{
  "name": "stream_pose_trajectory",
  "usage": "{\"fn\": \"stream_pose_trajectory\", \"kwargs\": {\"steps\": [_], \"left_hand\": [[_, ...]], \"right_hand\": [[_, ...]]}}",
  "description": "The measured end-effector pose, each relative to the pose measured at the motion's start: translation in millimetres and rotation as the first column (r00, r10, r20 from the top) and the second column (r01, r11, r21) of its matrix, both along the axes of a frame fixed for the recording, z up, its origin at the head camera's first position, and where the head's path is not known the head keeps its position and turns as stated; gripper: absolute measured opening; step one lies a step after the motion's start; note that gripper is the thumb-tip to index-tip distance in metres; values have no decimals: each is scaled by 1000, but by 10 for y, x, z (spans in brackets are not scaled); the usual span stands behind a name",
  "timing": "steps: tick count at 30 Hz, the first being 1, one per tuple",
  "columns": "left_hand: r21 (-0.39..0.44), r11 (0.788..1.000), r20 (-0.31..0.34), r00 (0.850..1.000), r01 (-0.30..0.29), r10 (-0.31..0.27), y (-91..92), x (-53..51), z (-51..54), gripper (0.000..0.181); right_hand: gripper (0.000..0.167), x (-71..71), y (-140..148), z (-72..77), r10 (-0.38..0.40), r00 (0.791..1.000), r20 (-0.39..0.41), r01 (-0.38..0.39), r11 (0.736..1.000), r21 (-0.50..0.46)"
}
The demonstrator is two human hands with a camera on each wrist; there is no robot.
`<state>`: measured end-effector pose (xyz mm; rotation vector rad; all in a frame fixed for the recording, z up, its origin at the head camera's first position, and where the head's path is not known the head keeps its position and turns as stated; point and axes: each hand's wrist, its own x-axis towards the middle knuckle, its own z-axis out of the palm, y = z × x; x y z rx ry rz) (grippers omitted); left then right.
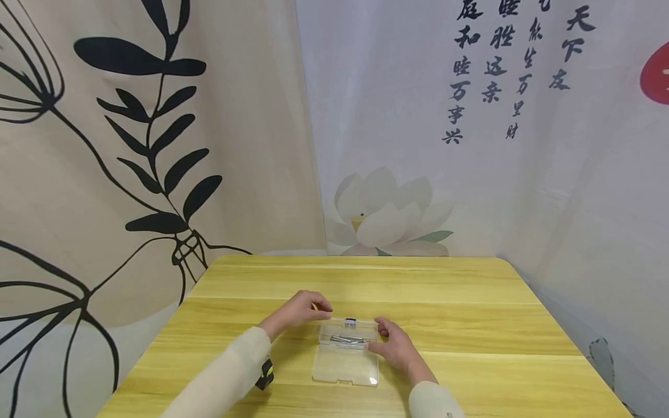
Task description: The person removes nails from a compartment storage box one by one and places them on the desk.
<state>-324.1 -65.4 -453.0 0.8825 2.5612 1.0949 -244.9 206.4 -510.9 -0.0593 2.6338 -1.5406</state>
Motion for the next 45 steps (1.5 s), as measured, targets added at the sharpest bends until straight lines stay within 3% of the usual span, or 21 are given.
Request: {"fn": "stream_pose_trajectory", "kwargs": {"steps": [17,26,45], "left_hand": [[0,997,-9,997,75,-75,261,63,-113,10],[-26,997,-5,998,68,-69,339,86,-212,5],[-73,995,-2,998,65,-65,396,151,-272,6]], "right_hand": [[73,-5,5,-18,0,1000,5,0,1000,-5],[73,-7,-4,-9,-8,1000,10,7,1000,5],[72,11,-5,17,-6,1000,13,6,1000,11]]}}
